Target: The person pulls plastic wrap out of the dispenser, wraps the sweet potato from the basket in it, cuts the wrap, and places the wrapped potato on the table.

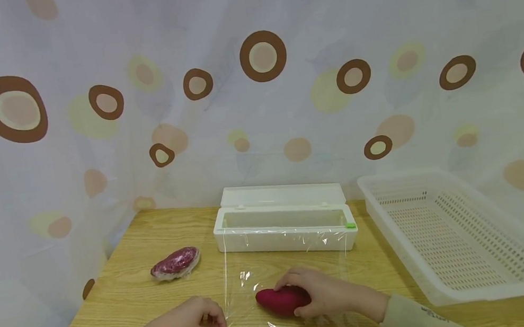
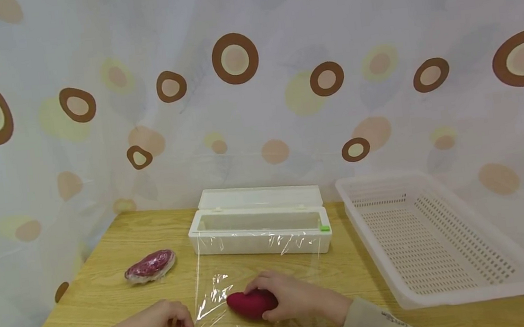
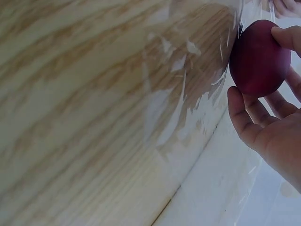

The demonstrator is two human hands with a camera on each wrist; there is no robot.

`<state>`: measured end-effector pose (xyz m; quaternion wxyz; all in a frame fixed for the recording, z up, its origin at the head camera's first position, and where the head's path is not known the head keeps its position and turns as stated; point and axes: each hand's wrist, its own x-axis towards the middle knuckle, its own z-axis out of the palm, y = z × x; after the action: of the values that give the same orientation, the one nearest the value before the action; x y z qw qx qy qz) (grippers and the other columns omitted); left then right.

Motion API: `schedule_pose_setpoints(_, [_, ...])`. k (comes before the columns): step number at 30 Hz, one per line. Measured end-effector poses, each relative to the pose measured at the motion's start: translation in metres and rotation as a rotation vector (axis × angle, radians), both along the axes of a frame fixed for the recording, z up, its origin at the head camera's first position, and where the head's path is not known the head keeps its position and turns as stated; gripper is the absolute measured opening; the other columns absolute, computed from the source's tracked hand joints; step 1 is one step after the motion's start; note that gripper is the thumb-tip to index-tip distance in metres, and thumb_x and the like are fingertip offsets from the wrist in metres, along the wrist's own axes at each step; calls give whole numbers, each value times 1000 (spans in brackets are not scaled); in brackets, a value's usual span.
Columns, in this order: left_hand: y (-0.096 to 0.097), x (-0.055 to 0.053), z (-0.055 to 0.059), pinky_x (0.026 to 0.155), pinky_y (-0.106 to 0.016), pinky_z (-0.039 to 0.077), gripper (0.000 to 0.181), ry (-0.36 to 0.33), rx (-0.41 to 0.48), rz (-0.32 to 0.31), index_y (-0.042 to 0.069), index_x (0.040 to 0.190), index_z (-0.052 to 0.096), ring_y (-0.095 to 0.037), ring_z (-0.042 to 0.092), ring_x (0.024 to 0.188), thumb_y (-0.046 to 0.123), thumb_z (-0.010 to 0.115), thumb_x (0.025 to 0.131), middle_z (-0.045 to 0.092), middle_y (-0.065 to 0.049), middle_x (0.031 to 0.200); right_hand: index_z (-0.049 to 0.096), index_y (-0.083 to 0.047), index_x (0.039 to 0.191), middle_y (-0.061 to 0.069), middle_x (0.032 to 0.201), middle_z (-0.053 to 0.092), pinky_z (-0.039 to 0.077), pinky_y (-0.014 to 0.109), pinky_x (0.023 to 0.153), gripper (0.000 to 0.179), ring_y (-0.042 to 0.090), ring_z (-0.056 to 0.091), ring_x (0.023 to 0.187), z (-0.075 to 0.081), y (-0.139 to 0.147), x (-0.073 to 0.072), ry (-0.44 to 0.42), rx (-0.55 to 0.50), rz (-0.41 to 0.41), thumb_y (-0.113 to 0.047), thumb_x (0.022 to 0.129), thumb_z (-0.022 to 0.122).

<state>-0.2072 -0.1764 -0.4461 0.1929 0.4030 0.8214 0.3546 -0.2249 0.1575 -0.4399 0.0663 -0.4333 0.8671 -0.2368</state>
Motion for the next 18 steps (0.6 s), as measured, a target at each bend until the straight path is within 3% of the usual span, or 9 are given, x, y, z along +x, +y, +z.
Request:
schedule_pose_setpoints(13, [-1, 1, 2, 66, -18, 47, 4, -5, -5, 2, 15, 86, 68, 5, 50, 73, 20, 68, 86, 65, 11, 84, 53, -25, 128, -4, 129, 49, 44, 33, 95, 54, 15, 47, 117, 4, 5, 5, -18, -10, -29, -18, 79, 74])
schedule_pose_setpoints(18, [-1, 1, 1, 66, -18, 46, 5, 14, -12, -7, 16, 86, 68, 6, 49, 73, 21, 68, 87, 63, 16, 83, 54, -21, 127, 0, 130, 49, 49, 31, 86, 53, 20, 49, 117, 12, 17, 9, -36, -34, -68, -17, 78, 74])
